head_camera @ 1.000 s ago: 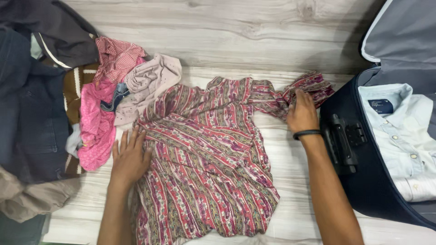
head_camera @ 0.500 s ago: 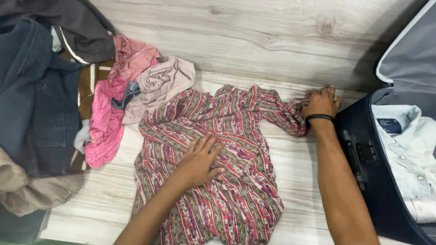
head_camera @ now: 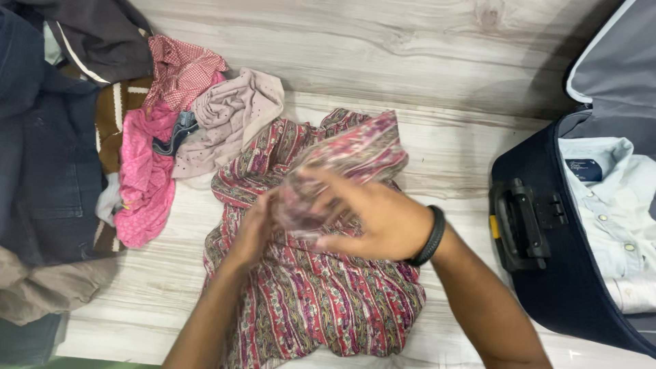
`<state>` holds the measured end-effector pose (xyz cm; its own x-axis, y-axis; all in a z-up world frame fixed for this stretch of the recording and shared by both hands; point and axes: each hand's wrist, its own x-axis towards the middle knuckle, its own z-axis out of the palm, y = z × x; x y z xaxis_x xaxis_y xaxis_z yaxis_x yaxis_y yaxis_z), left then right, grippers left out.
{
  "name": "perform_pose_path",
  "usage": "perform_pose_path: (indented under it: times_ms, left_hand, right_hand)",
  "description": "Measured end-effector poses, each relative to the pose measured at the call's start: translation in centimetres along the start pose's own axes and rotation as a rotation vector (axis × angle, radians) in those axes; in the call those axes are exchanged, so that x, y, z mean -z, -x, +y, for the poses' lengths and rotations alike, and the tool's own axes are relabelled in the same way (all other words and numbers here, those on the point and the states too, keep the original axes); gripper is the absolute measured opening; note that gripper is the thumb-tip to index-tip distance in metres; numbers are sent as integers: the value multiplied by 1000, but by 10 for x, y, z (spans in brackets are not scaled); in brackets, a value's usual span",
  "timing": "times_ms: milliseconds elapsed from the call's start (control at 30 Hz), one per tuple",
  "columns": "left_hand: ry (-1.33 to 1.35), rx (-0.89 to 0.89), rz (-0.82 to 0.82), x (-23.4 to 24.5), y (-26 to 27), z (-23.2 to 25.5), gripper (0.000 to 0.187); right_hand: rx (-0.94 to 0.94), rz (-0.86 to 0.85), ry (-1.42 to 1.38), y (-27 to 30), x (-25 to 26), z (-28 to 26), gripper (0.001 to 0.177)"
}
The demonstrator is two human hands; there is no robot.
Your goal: The person folds a light blue button-down shirt and a patterned top by hand on a wooden surface, then places them into an open suitcase.
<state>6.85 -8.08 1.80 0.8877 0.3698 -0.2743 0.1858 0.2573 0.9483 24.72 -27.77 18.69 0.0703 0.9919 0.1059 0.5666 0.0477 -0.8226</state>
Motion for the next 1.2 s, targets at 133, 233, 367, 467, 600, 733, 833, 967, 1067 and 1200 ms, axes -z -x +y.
perform_pose_path:
  times_ms: [133,233,367,467,600,733,833,967,1067,1200]
  left_hand:
    - [158,80,193,32,15,-22,97]
    - [-58,94,287,34,24,-26,92]
    - [-535,-245,335,21,28,-18,91]
    - [-373,-215,374,18,29,-15,81]
    - [302,83,244,31,31,-20,73]
    - [-176,257,325,49,43,-32,66]
    - [-341,104,195,64,61,-31,65]
    - [-465,-252,298,70,63,-19,42]
    - [-584,-198,533,60,43,17,40]
    - [-883,-651,563,45,-5,55,45]
  right_hand:
    - [76,105,299,5,-22,3,58]
    - [-136,52,340,18,-25,34,53]
    - [-195,51,484,38,-44,74,47]
    - [-116,104,612,38,-57,95,50]
    - [55,237,838,22,-67,121,58]
    - [-14,284,837,17,-62,150,22]
    - [-62,375,756,30,-53,160,10]
    - [-140,308,646,41,-33,157,11]
    - [-338,390,464,27,-17,154,19]
    - [-310,477,424,-26,6,189,53]
